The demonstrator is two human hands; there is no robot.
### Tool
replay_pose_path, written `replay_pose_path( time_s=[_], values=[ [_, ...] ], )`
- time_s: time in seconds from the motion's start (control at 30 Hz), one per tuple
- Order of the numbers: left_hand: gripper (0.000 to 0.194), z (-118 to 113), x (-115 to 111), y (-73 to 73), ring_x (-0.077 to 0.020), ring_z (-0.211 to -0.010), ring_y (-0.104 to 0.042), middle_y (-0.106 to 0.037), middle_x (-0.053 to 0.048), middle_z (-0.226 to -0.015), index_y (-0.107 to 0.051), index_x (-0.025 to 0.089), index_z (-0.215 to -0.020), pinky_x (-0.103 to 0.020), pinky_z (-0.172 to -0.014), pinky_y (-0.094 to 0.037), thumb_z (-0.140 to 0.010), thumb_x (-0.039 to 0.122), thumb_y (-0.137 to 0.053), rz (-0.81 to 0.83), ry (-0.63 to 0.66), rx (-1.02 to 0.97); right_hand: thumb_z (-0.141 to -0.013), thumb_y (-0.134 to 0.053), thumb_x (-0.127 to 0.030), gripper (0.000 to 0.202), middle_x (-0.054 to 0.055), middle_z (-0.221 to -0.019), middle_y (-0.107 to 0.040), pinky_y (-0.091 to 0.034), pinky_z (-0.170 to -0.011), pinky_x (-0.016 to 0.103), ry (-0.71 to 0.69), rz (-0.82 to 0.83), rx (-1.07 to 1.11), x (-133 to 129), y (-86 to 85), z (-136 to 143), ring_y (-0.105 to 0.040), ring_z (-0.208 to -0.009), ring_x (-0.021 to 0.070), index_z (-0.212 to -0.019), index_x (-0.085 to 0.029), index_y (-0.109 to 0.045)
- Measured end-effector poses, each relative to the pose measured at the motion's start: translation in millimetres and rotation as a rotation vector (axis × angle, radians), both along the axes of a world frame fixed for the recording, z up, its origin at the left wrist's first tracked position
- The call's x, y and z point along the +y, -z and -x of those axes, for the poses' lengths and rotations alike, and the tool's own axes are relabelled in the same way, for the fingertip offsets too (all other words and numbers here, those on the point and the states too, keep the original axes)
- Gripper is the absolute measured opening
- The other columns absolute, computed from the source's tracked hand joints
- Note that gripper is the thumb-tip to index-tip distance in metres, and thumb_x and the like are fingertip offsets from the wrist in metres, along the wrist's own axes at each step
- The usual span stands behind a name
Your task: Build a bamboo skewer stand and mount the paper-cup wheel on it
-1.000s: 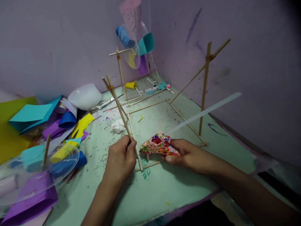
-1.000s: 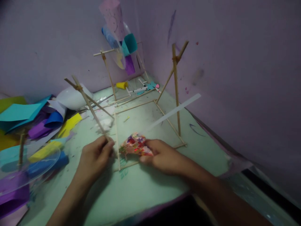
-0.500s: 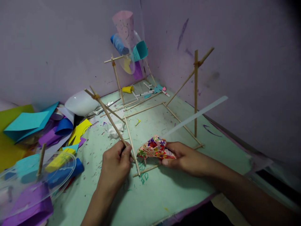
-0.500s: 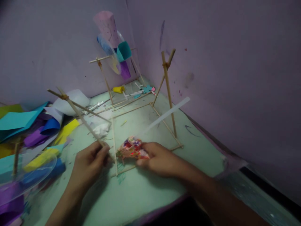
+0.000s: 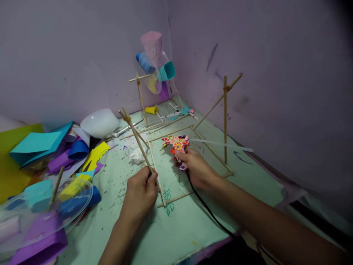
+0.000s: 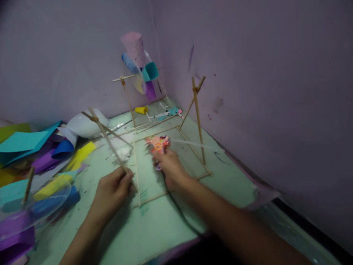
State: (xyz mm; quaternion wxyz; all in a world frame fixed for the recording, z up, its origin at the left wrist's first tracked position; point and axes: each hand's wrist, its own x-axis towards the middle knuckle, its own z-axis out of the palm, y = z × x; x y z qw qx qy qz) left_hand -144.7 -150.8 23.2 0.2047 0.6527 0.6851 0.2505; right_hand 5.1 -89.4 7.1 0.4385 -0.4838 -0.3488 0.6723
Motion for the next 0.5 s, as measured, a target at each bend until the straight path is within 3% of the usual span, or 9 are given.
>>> replay_pose_path(
  time_s=[0.1, 0.17, 0.23, 0.3, 0.37, 0.5],
  values=[
    [0.024, 0, 1, 1.2, -0.0145, -0.052, -0.049, -0.051, 0.0, -0.054, -0.042, 0.021, -0.059, -0.026, -0.054, -0.035, -0.08, 0.032, -0.04, -0.019, 0.013, -0.002, -0.069, -0.055, -0.023, 0.011, -0.003, -0.059, -0.046, -0.035, -0.05, 0.022, 0.003, 0.008, -0.064, 6, -4.1, -2, -0.041, -0.051, 0.0089, -0.064, -0.017, -0.048],
    [0.023, 1, 2, 2.4, -0.0145, -0.052, -0.049, -0.052, 0.0, -0.055, -0.042, 0.021, -0.059, -0.025, -0.053, -0.035, -0.079, 0.032, -0.039, -0.038, 0.021, -0.003, -0.066, -0.058, -0.02, 0.005, -0.001, -0.063, -0.052, -0.039, -0.058, 0.025, -0.057, -0.071, -0.135, -1, -12.8, -9, -0.047, -0.059, 0.0115, -0.067, -0.016, -0.054],
    [0.022, 2, 2, 3.9, -0.0146, -0.052, -0.048, -0.052, 0.0, -0.055, -0.043, 0.021, -0.06, -0.025, -0.052, -0.034, -0.079, 0.032, -0.039, -0.056, 0.025, 0.009, -0.064, -0.06, -0.017, 0.02, 0.003, -0.084, -0.061, -0.042, -0.076, 0.031, -0.065, -0.268, -0.308, -8, -23.5, -13, -0.054, -0.079, 0.0164, -0.084, -0.017, -0.061],
    [0.023, 2, 1, 5.6, -0.0148, -0.052, -0.048, -0.052, 0.0, -0.055, -0.043, 0.021, -0.061, -0.025, -0.052, -0.034, -0.08, 0.032, -0.039, -0.059, 0.023, 0.024, -0.065, -0.059, -0.014, 0.035, 0.007, -0.105, -0.061, -0.039, -0.089, 0.036, -0.003, -0.484, -0.501, -4, -31.6, -8, -0.053, -0.097, 0.0195, -0.1, -0.017, -0.062],
    [0.024, 2, 0, 7.0, -0.0147, -0.052, -0.049, -0.053, 0.0, -0.055, -0.043, 0.021, -0.062, -0.025, -0.053, -0.035, -0.082, 0.032, -0.038, -0.047, 0.033, 0.028, -0.073, -0.053, -0.014, 0.033, 0.007, -0.108, -0.063, -0.041, -0.088, 0.035, -0.027, -0.633, -0.587, 15, -32.9, 6, -0.056, -0.094, 0.0179, -0.104, -0.018, -0.063],
    [0.023, 3, -1, 8.5, -0.014, -0.052, -0.051, -0.053, 0.001, -0.054, -0.044, 0.021, -0.063, -0.025, -0.052, -0.036, -0.083, 0.032, -0.039, -0.048, 0.042, 0.02, -0.072, -0.055, -0.01, 0.036, 0.009, -0.106, -0.066, -0.044, -0.076, 0.025, -0.311, -0.86, -0.615, 75, -18.1, 43, -0.06, -0.083, 0.0134, -0.107, -0.011, -0.063]
  ],
)
